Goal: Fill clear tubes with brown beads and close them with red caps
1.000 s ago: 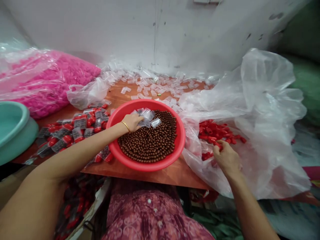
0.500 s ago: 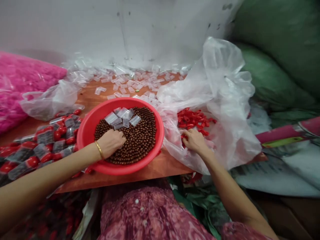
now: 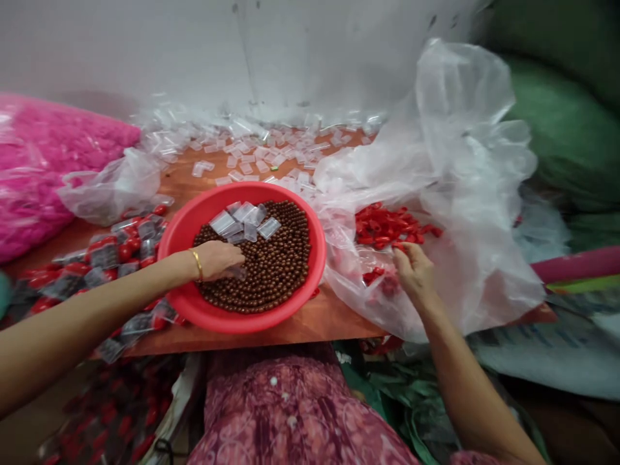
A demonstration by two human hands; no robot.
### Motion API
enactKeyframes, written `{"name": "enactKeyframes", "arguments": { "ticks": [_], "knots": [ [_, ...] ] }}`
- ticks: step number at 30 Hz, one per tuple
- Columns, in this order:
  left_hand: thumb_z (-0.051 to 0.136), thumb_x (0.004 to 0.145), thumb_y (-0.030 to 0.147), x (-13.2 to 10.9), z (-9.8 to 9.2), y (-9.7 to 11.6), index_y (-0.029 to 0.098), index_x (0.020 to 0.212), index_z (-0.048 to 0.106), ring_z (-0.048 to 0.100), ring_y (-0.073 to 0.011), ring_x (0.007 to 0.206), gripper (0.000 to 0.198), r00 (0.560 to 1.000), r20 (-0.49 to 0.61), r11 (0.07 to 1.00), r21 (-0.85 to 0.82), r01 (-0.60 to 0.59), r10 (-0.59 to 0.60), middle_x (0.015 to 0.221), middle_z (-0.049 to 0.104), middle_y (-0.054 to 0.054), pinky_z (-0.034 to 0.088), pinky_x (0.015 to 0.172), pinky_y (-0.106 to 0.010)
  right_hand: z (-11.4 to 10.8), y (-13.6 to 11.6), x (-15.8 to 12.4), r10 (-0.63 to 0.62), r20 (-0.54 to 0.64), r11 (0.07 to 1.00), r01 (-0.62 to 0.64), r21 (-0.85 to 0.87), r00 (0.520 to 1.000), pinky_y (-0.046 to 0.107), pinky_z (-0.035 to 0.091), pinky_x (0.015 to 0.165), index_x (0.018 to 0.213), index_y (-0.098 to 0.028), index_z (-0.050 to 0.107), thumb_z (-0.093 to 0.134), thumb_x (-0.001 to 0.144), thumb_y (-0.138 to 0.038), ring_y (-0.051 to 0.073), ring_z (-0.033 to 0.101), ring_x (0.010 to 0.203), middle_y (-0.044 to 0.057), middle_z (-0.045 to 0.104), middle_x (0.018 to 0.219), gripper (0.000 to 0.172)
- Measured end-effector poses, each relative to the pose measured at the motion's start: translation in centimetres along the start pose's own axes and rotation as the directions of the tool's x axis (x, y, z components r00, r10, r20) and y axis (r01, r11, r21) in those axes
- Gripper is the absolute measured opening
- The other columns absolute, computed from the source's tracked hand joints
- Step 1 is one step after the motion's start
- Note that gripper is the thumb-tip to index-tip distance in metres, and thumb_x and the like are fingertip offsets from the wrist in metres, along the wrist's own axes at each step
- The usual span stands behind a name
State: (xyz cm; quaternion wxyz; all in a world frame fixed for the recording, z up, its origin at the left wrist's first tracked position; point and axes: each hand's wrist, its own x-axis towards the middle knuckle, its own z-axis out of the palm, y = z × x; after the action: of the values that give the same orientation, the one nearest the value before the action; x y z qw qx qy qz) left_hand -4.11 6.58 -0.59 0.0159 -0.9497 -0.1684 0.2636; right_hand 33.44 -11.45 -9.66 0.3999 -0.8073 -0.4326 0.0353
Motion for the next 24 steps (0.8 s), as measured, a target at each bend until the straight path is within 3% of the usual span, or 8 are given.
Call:
{"name": "enactKeyframes", "arguments": {
  "ticks": [3,8,12,16,18,20,22,24],
  "knots": [
    [0.049,0.085,0.025,0.3,-0.2,0.6,0.015,0.093,0.062,0.065,-0.0209,0.084,0.018,0.992,0.007,0.99,-0.069,0.126,-0.126,0.09,0.068,-0.01,0.047,0.071,-0.027,-0.1,-0.5,-0.3,0.085,0.037,0.983,-0.09,0.163,0.996,0.029,0.042,0.054,0.083,-0.02,0.057,0.046,0.077,-0.04,0.015,0.047,0.054,-0.001,0.052,0.062,0.024],
    [0.046,0.081,0.01,3.7,-0.2,3.3,0.01,0.087,0.063,0.065,-0.0258,0.089,0.018,0.963,-0.072,0.942,-0.237,0.237,-0.26,0.088,0.067,-0.017,0.049,0.077,-0.032,0.3,-3.3,-1.0,0.167,0.124,0.92,-0.2,0.337,0.978,0.027,0.041,0.046,0.077,-0.021,0.057,0.051,0.073,-0.037,0.012,0.043,0.048,-0.003,0.046,0.058,0.018],
    [0.054,0.072,0.007,6.9,-0.2,4.6,0.011,0.083,0.061,0.063,-0.0276,0.093,0.013,0.908,-0.151,0.768,-0.597,0.233,-0.392,0.089,0.067,-0.015,0.048,0.083,-0.037,0.5,-5.6,-1.2,0.127,0.147,0.862,-0.183,0.473,0.981,0.024,0.04,0.044,0.076,-0.02,0.058,0.053,0.071,-0.038,0.011,0.042,0.049,-0.004,0.045,0.056,0.019],
    [0.058,0.076,0.02,8.4,0.2,3.7,0.013,0.083,0.058,0.064,-0.0194,0.081,0.01,0.886,-0.187,0.65,-0.744,0.155,-0.425,0.08,0.067,-0.005,0.05,0.077,-0.031,0.6,-7.4,-1.2,0.097,0.215,0.75,-0.214,0.626,0.972,0.024,0.04,0.039,0.083,-0.018,0.061,0.05,0.073,-0.047,0.011,0.045,0.046,-0.003,0.048,0.057,0.033],
    [0.06,0.076,0.025,8.3,0.5,2.9,0.013,0.087,0.056,0.064,-0.0156,0.079,0.016,0.877,-0.228,0.487,-0.874,0.008,-0.423,0.083,0.066,-0.004,0.05,0.078,-0.03,0.6,-8.2,-1.2,0.085,0.248,0.717,-0.232,0.657,0.965,0.024,0.041,0.039,0.087,-0.018,0.062,0.052,0.074,-0.048,0.011,0.046,0.043,-0.003,0.05,0.057,0.035],
    [0.067,0.071,0.027,7.7,0.6,2.4,0.012,0.089,0.055,0.063,-0.0139,0.082,0.026,0.863,-0.282,0.194,-0.956,-0.218,-0.419,0.087,0.066,-0.004,0.048,0.084,-0.032,0.7,-9.2,-1.3,0.048,0.293,0.706,-0.24,0.666,0.955,0.023,0.04,0.038,0.088,-0.018,0.062,0.057,0.073,-0.047,0.009,0.046,0.041,-0.003,0.052,0.059,0.032],
    [0.075,0.063,0.029,6.6,0.5,2.1,0.013,0.088,0.054,0.062,-0.0135,0.084,0.037,0.845,-0.324,-0.087,-0.915,-0.394,-0.425,0.088,0.065,-0.003,0.047,0.088,-0.033,0.8,-10.4,-1.3,-0.004,0.335,0.693,-0.239,0.681,0.942,0.022,0.04,0.039,0.088,-0.019,0.063,0.062,0.072,-0.046,0.008,0.046,0.041,-0.003,0.054,0.061,0.031],
    [0.08,0.057,0.032,5.2,0.2,2.3,0.013,0.088,0.055,0.062,-0.0133,0.084,0.044,0.842,-0.338,-0.233,-0.857,-0.46,-0.419,0.087,0.064,-0.002,0.047,0.088,-0.034,1.1,-11.8,-1.4,-0.047,0.358,0.673,-0.235,0.701,0.933,0.021,0.04,0.039,0.089,-0.02,0.064,0.064,0.072,-0.047,0.007,0.047,0.042,-0.004,0.054,0.062,0.033]
  ]
}}
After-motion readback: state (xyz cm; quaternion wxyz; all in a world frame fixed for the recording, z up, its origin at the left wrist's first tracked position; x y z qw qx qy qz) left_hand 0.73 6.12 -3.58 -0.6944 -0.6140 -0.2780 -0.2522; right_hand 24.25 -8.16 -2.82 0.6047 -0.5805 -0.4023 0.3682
